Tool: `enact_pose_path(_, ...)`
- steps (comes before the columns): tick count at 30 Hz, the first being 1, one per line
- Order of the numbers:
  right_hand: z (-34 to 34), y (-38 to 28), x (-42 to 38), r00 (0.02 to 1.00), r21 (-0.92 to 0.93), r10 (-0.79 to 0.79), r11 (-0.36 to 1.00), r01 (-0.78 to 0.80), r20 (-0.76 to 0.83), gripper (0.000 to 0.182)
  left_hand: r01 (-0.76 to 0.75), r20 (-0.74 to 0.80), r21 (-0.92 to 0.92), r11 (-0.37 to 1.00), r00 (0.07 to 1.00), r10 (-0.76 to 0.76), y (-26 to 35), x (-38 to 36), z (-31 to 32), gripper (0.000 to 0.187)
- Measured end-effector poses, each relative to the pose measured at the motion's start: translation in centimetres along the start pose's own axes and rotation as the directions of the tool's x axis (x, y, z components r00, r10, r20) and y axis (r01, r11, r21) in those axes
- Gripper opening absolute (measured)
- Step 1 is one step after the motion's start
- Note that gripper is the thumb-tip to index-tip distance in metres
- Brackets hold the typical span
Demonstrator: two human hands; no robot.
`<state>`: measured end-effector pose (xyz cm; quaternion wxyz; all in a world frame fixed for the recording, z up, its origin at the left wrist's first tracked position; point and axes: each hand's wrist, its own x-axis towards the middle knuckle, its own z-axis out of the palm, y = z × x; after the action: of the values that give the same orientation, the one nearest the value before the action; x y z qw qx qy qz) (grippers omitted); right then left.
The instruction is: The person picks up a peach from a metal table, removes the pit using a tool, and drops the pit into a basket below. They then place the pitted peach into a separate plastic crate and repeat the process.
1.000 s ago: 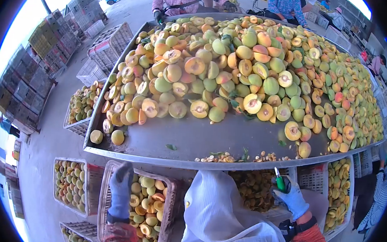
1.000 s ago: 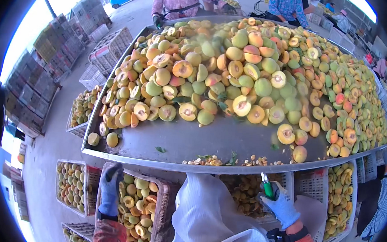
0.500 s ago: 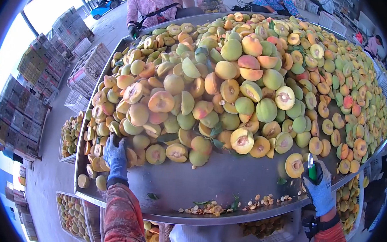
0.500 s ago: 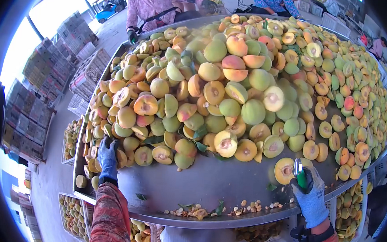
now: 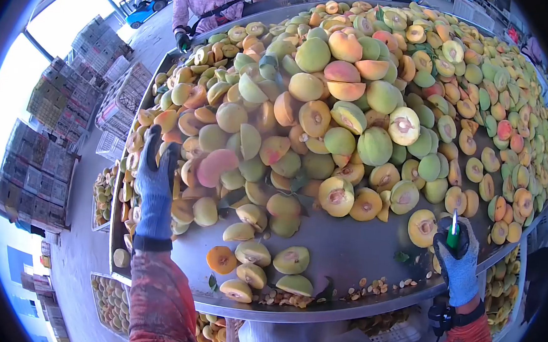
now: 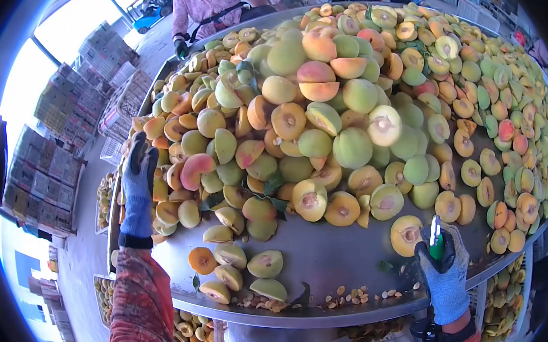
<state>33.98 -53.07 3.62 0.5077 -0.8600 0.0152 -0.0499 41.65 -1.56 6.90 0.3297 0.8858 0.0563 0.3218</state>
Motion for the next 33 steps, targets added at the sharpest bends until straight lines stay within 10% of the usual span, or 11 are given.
enact_pose_path(2, -0.6, 0.7, -0.5, 0.995, 0.084, 0.087, 0.993, -0.082, -0.054, 0.026, 0.247, 0.087, -0.225, 0.943, 0.969, -0.233, 0.0, 2.5, 3.9, 0.057)
enact_pose_path(4, -1.3, 1.1, -0.9, 0.996, 0.009, 0.083, 0.997, -0.083, -0.041, 0.025, 0.201, 0.152, 0.057, 0.978, 0.966, -0.207, -5.4, 2.3, 8.1, 0.066)
enact_pose_path(10, -0.5, 0.0, -3.0, 0.987, 0.128, 0.132, 0.981, -0.143, 0.093, 0.025, -0.159, 0.261, -0.136, 0.978, 0.946, 0.191, 1.9, -1.5, 7.6, 0.062)
enact_pose_path(14, 0.0, -2.6, -5.1, 0.978, 0.074, -0.031, 0.997, 0.016, 0.206, 0.031, -0.078, 0.425, -0.007, 0.997, 0.902, 0.074, 6.4, -5.2, 7.0, 0.066)
enact_pose_path(16, -0.2, -3.2, -6.7, 0.971, 0.171, 0.023, 0.983, -0.065, 0.239, 0.033, 0.181, 0.504, -0.239, 0.954, 0.863, -0.038, 3.5, -9.6, 9.3, 0.069)
enact_pose_path(18, -0.3, -3.7, -8.4, 0.968, 0.285, 0.083, 0.947, -0.15, 0.235, 0.034, -0.127, 0.427, 0.19, 0.973, 0.904, 0.035, 8.4, -12.5, 8.8, 0.069)
enact_pose_path(21, -1.2, -4.5, -10.8, 0.973, 0.218, 0.044, 0.971, -0.095, 0.224, 0.035, -0.208, 0.478, 0.187, 0.96, 0.873, 0.096, 10.0, -13.8, 9.1, 0.068)
enact_pose_path(26, -2.6, -4.1, -13.8, 0.974, 0.299, 0.098, 0.941, -0.157, 0.205, 0.036, 0.389, 0.479, -0.41, 0.825, 0.862, -0.169, 11.7, -14.2, 4.9, 0.04)
enact_pose_path(29, -3.2, -5.3, -15.1, 0.949, 0.377, 0.191, 0.884, -0.277, 0.25, 0.039, -0.131, 0.616, 0.383, 0.915, 0.774, -0.147, 15.8, -17.2, 1.7, 0.036)
enact_pose_path(31, -3.1, -5.3, -16.1, 0.879, 0.485, 0.309, 0.743, -0.462, 0.364, 0.04, -0.271, 0.621, 0.498, 0.824, 0.774, -0.121, 16.6, -20.9, 2.0, 0.059)
enact_pose_path(33, -2.5, -4.1, -16.9, 0.92, 0.321, 0.218, 0.89, -0.324, 0.326, 0.04, -0.241, 0.6, 0.522, 0.818, 0.785, -0.152, 16.1, -23.3, 3.4, 0.064)
